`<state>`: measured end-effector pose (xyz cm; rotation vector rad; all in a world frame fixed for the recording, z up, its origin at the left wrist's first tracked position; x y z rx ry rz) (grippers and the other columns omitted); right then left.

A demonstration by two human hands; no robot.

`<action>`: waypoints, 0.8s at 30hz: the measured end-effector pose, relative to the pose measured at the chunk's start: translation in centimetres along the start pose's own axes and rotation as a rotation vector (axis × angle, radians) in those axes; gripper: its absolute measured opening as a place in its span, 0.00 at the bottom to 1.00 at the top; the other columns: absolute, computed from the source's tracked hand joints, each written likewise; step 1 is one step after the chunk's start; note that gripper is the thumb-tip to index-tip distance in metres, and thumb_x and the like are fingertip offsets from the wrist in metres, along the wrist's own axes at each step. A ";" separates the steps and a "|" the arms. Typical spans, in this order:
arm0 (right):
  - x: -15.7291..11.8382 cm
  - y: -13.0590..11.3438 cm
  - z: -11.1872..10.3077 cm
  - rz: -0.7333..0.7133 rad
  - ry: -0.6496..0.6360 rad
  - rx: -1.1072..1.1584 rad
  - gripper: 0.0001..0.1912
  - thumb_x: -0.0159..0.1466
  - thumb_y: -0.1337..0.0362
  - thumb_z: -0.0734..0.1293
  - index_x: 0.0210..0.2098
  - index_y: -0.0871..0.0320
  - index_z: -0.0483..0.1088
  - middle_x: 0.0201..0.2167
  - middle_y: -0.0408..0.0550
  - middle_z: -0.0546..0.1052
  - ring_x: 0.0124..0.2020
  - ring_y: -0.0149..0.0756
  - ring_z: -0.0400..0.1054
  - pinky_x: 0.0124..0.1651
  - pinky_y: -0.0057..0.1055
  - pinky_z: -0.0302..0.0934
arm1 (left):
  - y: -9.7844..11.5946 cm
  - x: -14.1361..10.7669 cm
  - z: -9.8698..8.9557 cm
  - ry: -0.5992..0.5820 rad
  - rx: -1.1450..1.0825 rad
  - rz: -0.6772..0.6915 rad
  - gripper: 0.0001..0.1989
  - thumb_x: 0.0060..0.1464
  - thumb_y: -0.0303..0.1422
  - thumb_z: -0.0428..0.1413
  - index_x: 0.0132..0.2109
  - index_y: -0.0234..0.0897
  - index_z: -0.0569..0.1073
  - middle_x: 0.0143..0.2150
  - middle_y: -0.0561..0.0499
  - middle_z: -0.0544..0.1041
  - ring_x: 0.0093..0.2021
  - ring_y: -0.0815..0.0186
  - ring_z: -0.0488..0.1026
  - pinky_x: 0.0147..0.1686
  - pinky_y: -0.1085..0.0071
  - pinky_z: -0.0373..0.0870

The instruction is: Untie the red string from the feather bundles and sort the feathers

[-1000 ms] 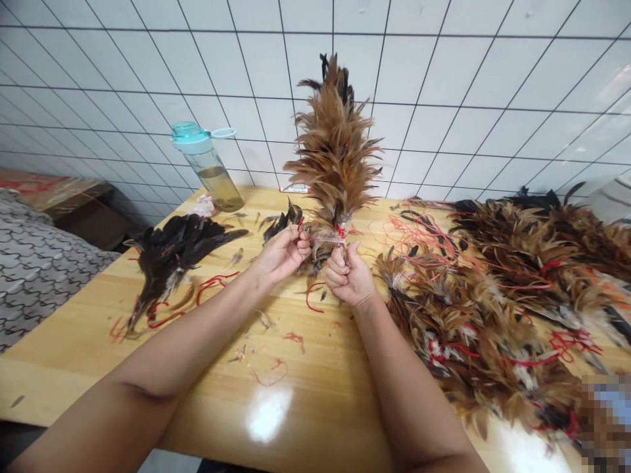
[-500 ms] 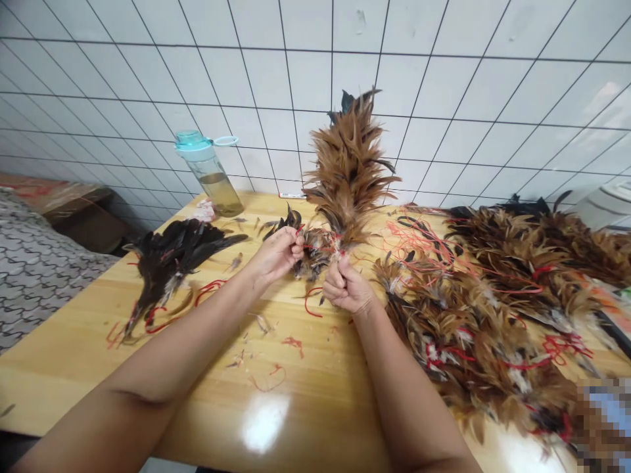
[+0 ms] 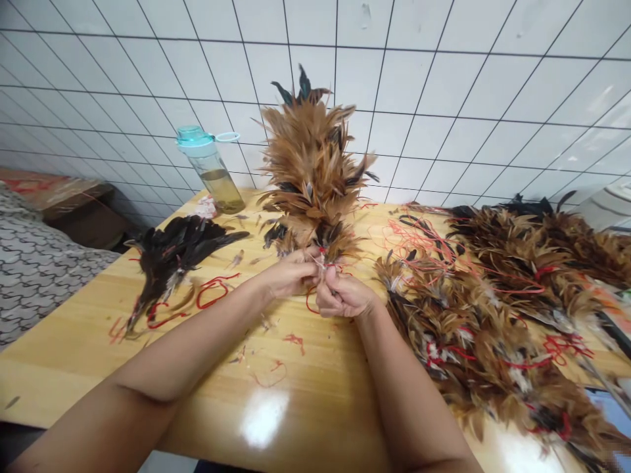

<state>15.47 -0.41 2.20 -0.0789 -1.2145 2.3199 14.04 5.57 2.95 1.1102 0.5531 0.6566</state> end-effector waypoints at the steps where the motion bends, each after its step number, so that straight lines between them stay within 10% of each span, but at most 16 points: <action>1: 0.0 0.0 0.0 0.002 -0.001 -0.007 0.35 0.65 0.41 0.57 0.12 0.61 0.59 0.08 0.36 0.53 0.10 0.20 0.43 0.14 0.20 0.39 | -0.6 -0.1 0.7 -0.044 -0.050 -0.040 0.13 0.40 0.30 0.63 0.34 0.35 0.68 0.25 0.58 0.66 0.20 0.78 0.57 0.21 0.79 0.51; 13: -0.7 -0.6 -0.1 -0.027 -0.023 -0.040 0.24 0.57 0.50 0.72 0.21 0.61 0.62 0.12 0.34 0.56 0.12 0.18 0.45 0.16 0.20 0.39 | 1.5 0.1 -0.6 -0.038 0.260 0.073 0.09 0.43 0.32 0.65 0.28 0.31 0.75 0.26 0.53 0.73 0.28 0.72 0.66 0.32 0.76 0.62; 24: -1.1 0.5 -1.6 0.017 0.034 -0.166 0.22 0.57 0.49 0.72 0.28 0.64 0.68 0.14 0.34 0.59 0.14 0.20 0.45 0.18 0.23 0.37 | 0.9 -0.3 -0.4 0.013 -0.092 0.036 0.22 0.32 0.42 0.72 0.28 0.30 0.73 0.24 0.52 0.73 0.25 0.73 0.67 0.29 0.74 0.62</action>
Point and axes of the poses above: each hand's wrist, its own x-axis towards the middle knuckle, its own z-axis out of the palm, y = z × x, the point moved 9 cm from there along x, towards the middle knuckle
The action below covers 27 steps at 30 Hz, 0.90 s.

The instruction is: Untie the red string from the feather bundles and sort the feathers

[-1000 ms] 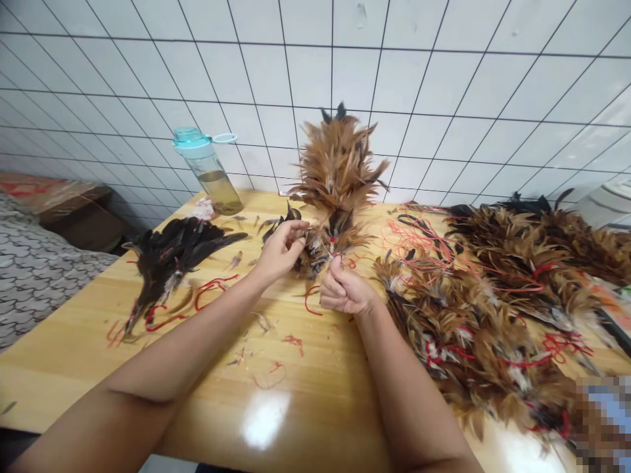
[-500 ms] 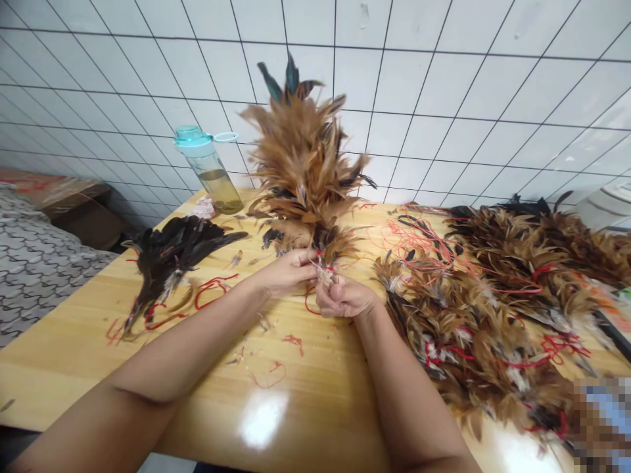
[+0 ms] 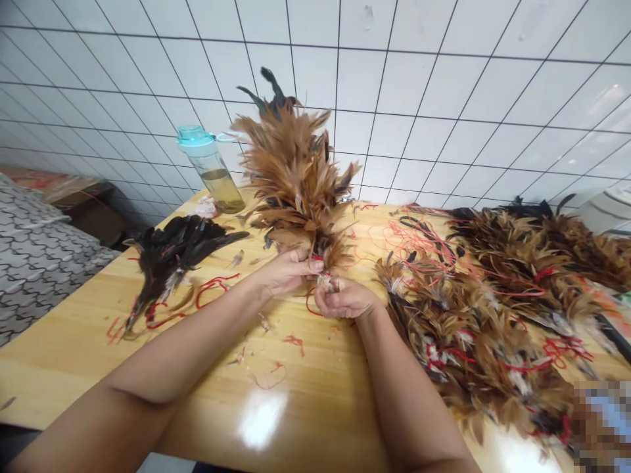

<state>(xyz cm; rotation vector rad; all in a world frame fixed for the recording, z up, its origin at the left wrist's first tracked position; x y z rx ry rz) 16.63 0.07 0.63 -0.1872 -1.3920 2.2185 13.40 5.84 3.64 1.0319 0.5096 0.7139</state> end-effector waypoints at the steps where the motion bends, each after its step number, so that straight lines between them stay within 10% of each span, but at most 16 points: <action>1: 0.0 0.1 -0.6 0.002 0.063 -0.033 0.22 0.57 0.48 0.72 0.31 0.64 0.70 0.14 0.33 0.58 0.14 0.20 0.44 0.18 0.23 0.37 | 0.2 0.0 -0.4 0.031 0.049 0.031 0.22 0.33 0.43 0.72 0.26 0.31 0.72 0.22 0.53 0.72 0.24 0.73 0.66 0.28 0.74 0.61; 9: 0.9 -1.9 -4.4 -0.106 0.664 -0.494 0.23 0.54 0.45 0.72 0.35 0.58 0.70 0.29 0.42 0.70 0.32 0.29 0.60 0.33 0.26 0.56 | 1.8 0.2 -4.1 0.396 0.587 0.145 0.17 0.47 0.41 0.63 0.22 0.34 0.70 0.18 0.54 0.68 0.20 0.73 0.61 0.21 0.74 0.52; 14: 0.6 -1.6 -6.0 -0.171 0.882 -0.518 0.25 0.55 0.40 0.68 0.28 0.58 0.67 0.21 0.39 0.66 0.23 0.27 0.54 0.27 0.26 0.51 | 1.6 0.8 -4.2 0.371 0.530 0.176 0.10 0.45 0.35 0.65 0.25 0.34 0.73 0.19 0.54 0.70 0.22 0.70 0.64 0.24 0.74 0.55; 27: 0.1 -3.3 -2.8 -0.271 0.568 0.375 0.28 0.69 0.49 0.56 0.19 0.58 0.48 0.15 0.33 0.41 0.15 0.23 0.29 0.18 0.21 0.37 | 2.0 0.9 -3.0 0.208 0.262 0.233 0.11 0.48 0.37 0.64 0.31 0.32 0.74 0.28 0.54 0.73 0.29 0.73 0.66 0.34 0.77 0.61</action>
Point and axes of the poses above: each hand's wrist, its own x-axis towards the middle knuckle, its own z-axis out of the palm, y = z × x, the point moved 9 cm from there along x, towards the middle knuckle
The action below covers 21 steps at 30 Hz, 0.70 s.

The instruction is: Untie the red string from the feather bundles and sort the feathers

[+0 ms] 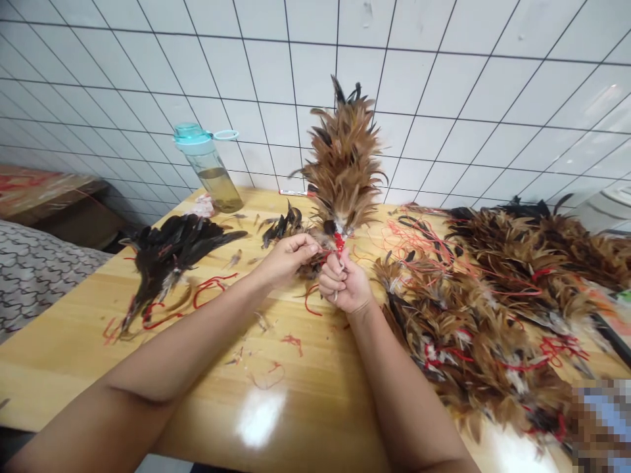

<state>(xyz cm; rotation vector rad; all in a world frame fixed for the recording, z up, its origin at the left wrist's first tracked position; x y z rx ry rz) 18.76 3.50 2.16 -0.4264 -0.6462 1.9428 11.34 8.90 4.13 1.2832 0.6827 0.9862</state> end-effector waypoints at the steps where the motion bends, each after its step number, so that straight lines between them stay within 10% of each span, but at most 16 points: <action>1: -0.1 0.1 0.1 0.009 -0.019 0.002 0.29 0.69 0.48 0.55 0.18 0.58 0.48 0.14 0.33 0.42 0.14 0.23 0.29 0.18 0.22 0.37 | -0.1 0.0 0.1 0.007 -0.059 -0.005 0.12 0.47 0.37 0.65 0.30 0.32 0.74 0.29 0.53 0.74 0.30 0.72 0.67 0.35 0.76 0.62; 10: -0.8 2.3 0.9 0.196 -0.309 -0.136 0.34 0.65 0.38 0.54 0.15 0.59 0.58 0.10 0.32 0.42 0.11 0.21 0.36 0.17 0.22 0.37 | -1.6 -1.2 2.1 -0.137 -0.358 -0.285 0.21 0.29 0.36 0.74 0.29 0.30 0.74 0.27 0.51 0.74 0.27 0.72 0.69 0.28 0.75 0.63; 21: 1.1 1.6 -2.6 -0.003 0.133 -0.643 0.27 0.50 0.41 0.73 0.25 0.58 0.63 0.15 0.33 0.58 0.17 0.22 0.47 0.20 0.23 0.38 | 0.2 -0.2 0.2 0.011 0.066 0.025 0.15 0.44 0.37 0.66 0.32 0.34 0.70 0.22 0.58 0.66 0.22 0.76 0.62 0.25 0.76 0.60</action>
Point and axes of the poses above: each hand's wrist, its own x-axis towards the middle knuckle, its own z-axis out of the palm, y = z × x, the point moved 9 cm from there along x, towards the middle knuckle
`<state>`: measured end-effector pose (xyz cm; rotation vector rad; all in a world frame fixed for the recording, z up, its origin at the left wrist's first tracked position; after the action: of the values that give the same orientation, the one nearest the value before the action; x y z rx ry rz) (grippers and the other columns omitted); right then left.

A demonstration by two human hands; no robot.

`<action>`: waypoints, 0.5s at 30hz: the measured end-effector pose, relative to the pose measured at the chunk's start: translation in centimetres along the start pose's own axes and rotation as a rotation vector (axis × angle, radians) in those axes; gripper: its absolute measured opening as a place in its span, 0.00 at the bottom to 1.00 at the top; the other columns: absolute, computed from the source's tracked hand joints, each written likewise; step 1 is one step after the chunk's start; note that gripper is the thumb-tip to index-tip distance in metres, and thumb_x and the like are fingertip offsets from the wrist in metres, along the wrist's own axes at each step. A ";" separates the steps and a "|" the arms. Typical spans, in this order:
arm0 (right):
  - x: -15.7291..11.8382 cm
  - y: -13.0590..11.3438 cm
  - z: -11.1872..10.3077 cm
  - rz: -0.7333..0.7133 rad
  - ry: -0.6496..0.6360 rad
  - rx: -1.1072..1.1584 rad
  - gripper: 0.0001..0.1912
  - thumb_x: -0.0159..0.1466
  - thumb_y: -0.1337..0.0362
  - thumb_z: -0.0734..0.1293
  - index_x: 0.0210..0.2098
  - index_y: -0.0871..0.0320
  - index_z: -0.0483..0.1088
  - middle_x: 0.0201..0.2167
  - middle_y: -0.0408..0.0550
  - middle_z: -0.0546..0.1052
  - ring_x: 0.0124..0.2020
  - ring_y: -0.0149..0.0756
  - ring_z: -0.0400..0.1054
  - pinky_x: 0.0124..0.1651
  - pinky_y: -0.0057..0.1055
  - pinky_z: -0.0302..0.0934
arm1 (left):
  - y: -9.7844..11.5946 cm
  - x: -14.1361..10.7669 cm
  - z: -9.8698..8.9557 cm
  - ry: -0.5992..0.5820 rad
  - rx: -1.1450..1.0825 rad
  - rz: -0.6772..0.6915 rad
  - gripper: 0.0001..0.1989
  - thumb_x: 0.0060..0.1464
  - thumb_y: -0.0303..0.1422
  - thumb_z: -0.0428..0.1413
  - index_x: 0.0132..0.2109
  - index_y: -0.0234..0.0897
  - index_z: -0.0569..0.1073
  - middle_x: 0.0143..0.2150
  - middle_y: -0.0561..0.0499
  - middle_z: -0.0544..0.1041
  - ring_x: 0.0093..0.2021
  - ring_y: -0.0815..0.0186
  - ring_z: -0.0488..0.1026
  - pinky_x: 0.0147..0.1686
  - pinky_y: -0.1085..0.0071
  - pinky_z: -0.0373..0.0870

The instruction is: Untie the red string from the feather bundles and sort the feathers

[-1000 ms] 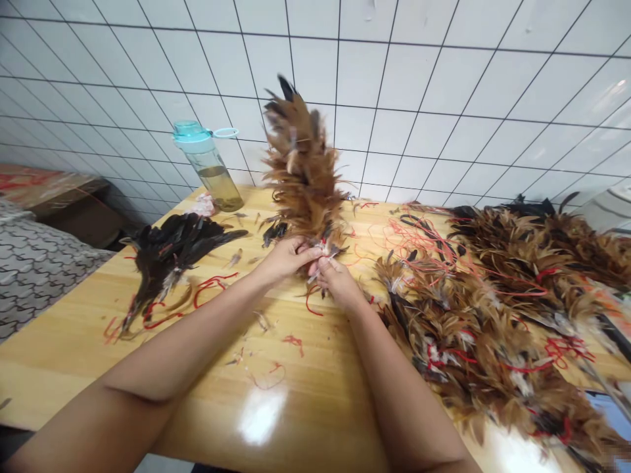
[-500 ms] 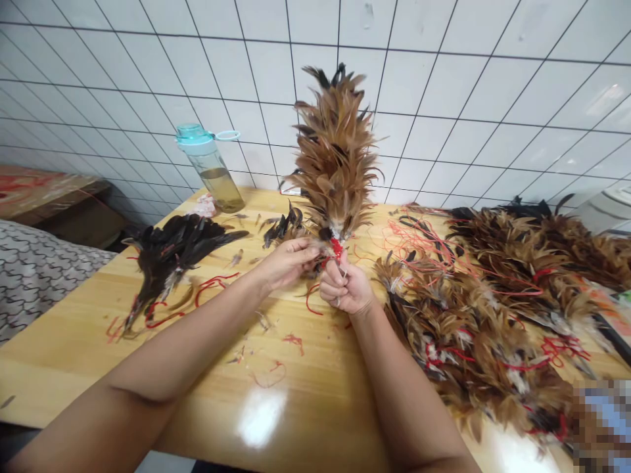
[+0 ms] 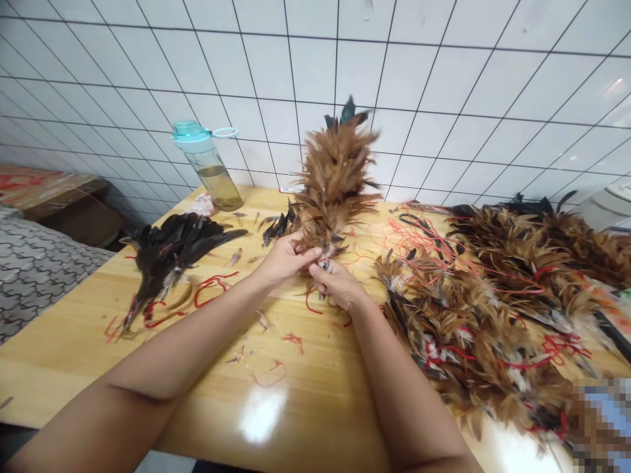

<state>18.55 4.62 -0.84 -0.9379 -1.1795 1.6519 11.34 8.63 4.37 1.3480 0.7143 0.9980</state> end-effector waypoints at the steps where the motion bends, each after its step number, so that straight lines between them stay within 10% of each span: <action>1: 0.2 0.0 -0.6 -0.017 0.081 -0.015 0.27 0.50 0.42 0.73 0.24 0.58 0.61 0.15 0.33 0.58 0.17 0.22 0.47 0.20 0.23 0.39 | 0.2 0.1 -0.3 0.021 0.080 0.034 0.14 0.44 0.36 0.66 0.34 0.34 0.70 0.24 0.57 0.69 0.24 0.74 0.64 0.28 0.76 0.62; 9: 0.4 -1.6 -1.6 -0.070 0.134 0.461 0.21 0.56 0.46 0.72 0.32 0.55 0.64 0.15 0.30 0.50 0.15 0.21 0.36 0.16 0.21 0.36 | 2.2 -0.2 -1.5 0.145 0.201 0.148 0.13 0.50 0.33 0.60 0.42 0.36 0.69 0.23 0.61 0.55 0.22 0.75 0.52 0.25 0.77 0.52; 15: -0.8 -2.8 -7.0 -0.222 0.360 0.568 0.15 0.62 0.52 0.69 0.33 0.55 0.63 0.13 0.29 0.46 0.13 0.22 0.33 0.15 0.19 0.38 | 3.4 -0.8 -1.4 0.152 0.096 0.168 0.06 0.53 0.33 0.56 0.36 0.36 0.66 0.23 0.60 0.55 0.23 0.74 0.51 0.25 0.76 0.49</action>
<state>25.80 6.46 0.09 -0.6711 -0.5045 1.4441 9.17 8.30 7.41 1.4441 0.7801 1.2234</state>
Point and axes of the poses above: each hand's wrist, its own x-axis towards the middle knuckle, its own z-axis out of the palm, y = z × x, the point moved 9 cm from there along x, towards the middle knuckle
